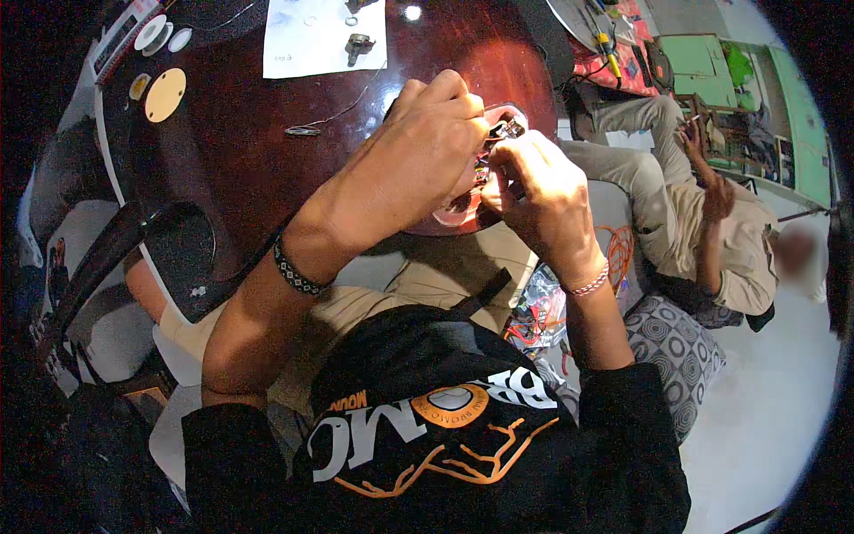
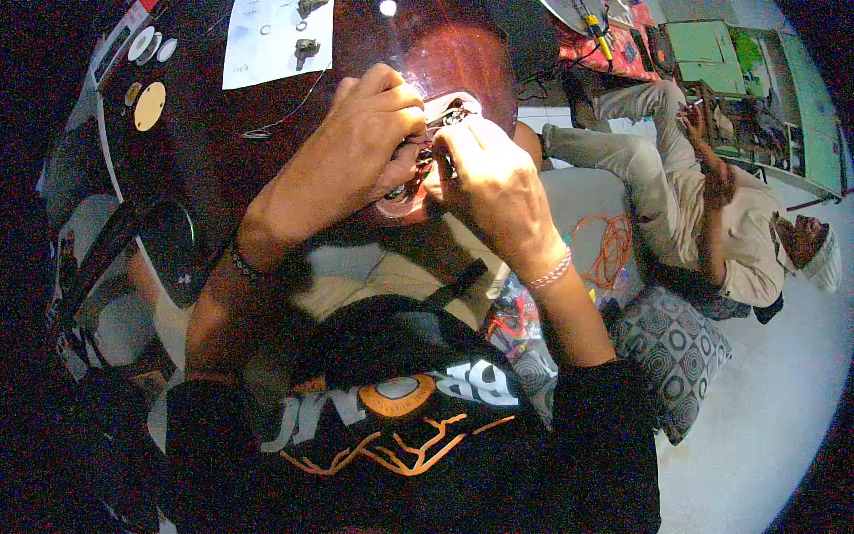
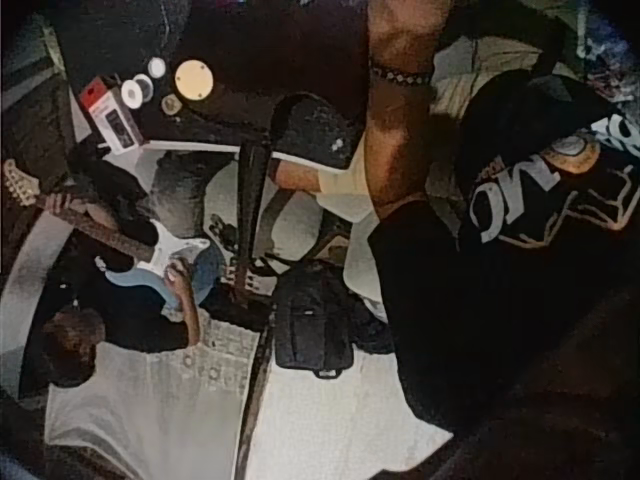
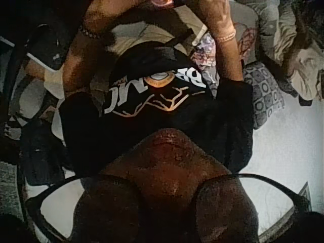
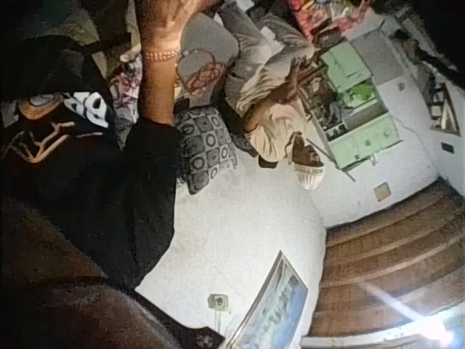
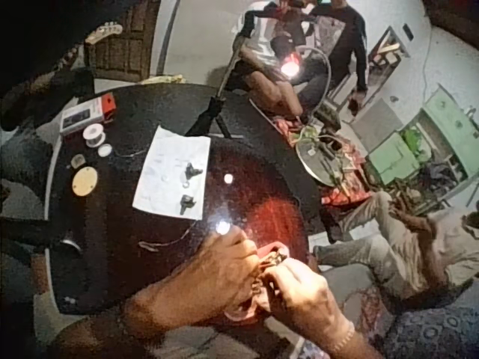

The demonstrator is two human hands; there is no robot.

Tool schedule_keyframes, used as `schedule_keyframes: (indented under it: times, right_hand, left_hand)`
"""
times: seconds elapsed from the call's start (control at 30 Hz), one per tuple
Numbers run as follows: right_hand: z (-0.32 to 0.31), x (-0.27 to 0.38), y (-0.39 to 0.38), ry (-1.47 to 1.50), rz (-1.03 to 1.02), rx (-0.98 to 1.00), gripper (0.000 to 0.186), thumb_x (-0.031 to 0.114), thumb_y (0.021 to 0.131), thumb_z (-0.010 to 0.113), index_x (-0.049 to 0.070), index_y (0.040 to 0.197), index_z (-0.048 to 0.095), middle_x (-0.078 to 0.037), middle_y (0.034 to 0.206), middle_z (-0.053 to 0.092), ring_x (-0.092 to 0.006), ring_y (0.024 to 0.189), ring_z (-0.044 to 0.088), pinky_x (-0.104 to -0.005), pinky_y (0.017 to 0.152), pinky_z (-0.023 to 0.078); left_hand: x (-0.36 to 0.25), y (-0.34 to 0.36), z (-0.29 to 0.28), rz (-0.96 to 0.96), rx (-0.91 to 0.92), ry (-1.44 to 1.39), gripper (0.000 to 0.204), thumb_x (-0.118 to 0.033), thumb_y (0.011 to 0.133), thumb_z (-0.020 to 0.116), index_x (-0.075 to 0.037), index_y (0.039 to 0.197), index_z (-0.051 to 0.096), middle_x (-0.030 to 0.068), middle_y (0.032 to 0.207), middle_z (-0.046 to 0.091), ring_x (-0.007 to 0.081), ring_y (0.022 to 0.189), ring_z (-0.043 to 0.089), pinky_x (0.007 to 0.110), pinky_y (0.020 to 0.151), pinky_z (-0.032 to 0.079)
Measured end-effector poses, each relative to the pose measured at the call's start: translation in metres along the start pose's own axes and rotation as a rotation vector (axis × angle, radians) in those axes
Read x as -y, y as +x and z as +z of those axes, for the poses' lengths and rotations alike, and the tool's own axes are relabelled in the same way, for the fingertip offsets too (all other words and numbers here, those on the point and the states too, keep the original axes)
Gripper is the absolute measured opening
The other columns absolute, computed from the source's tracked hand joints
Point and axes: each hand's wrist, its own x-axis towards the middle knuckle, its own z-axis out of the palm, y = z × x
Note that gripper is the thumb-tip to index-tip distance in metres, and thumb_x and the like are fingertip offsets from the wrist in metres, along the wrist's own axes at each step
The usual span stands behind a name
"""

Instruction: Replacing or repairing internal electronics and components of an electric guitar.

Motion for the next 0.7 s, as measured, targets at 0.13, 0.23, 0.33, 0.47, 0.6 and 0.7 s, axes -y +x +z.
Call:
schedule_keyframes:
  times: [0.13,0.23,0.33,0.47,0.6,0.7]
  right_hand:
    - [-0.001,0.004,0.000,-0.026,0.020,-0.006,0.023,0.001,0.080,0.078,0.005,0.097,0.063,-0.013,0.085,0.062,-0.0324,0.075,0.066,-0.0413,0.067,0.055]
    - [-0.002,0.006,0.000,-0.050,0.007,-0.013,0.023,0.000,0.080,0.078,0.005,0.097,0.063,-0.013,0.084,0.061,-0.0326,0.074,0.065,-0.0416,0.067,0.054]
    - [-0.002,0.008,-0.002,-0.029,0.034,-0.002,0.023,0.001,0.080,0.078,0.006,0.097,0.064,-0.013,0.083,0.060,-0.0321,0.074,0.065,-0.0417,0.066,0.054]
    - [-0.003,0.009,-0.003,-0.105,0.045,-0.006,0.021,0.002,0.080,0.077,0.006,0.096,0.064,-0.012,0.084,0.061,-0.0307,0.074,0.066,-0.0408,0.067,0.055]
    - [-0.033,-0.001,-0.007,-0.131,0.252,0.004,0.022,0.010,0.082,0.079,0.004,0.099,0.067,-0.012,0.087,0.066,-0.0272,0.079,0.069,-0.0372,0.073,0.056]
    - [-0.034,0.012,-0.008,-0.092,0.216,0.028,0.019,0.013,0.084,0.077,0.004,0.098,0.068,-0.013,0.089,0.067,-0.0280,0.079,0.069,-0.0374,0.073,0.056]
  left_hand:
    - [0.001,0.001,0.001,0.023,-0.015,-0.023,0.023,-0.010,0.079,0.074,-0.003,0.099,0.066,0.0078,0.104,0.064,0.0289,0.108,0.057,0.043,0.089,0.045]
    - [0.002,0.000,0.002,0.030,-0.027,-0.047,0.022,-0.011,0.080,0.074,-0.003,0.098,0.065,0.0086,0.103,0.063,0.0294,0.108,0.057,0.043,0.089,0.045]
    - [0.002,0.001,0.003,0.022,-0.008,-0.048,0.022,-0.011,0.081,0.073,-0.002,0.099,0.065,0.0095,0.102,0.063,0.0297,0.107,0.057,0.043,0.089,0.046]
    - [0.004,0.001,0.003,0.043,-0.005,-0.044,0.021,-0.011,0.081,0.072,-0.002,0.099,0.065,0.0098,0.101,0.063,0.0299,0.106,0.057,0.043,0.089,0.046]
    - [0.007,0.002,0.003,0.044,-0.016,-0.012,0.018,-0.010,0.082,0.072,-0.003,0.096,0.064,0.0094,0.100,0.063,0.0303,0.105,0.057,0.043,0.089,0.046]
    - [0.006,0.000,0.005,0.014,0.002,-0.013,0.017,-0.010,0.082,0.073,-0.004,0.095,0.064,0.0091,0.100,0.064,0.0304,0.105,0.057,0.043,0.089,0.047]
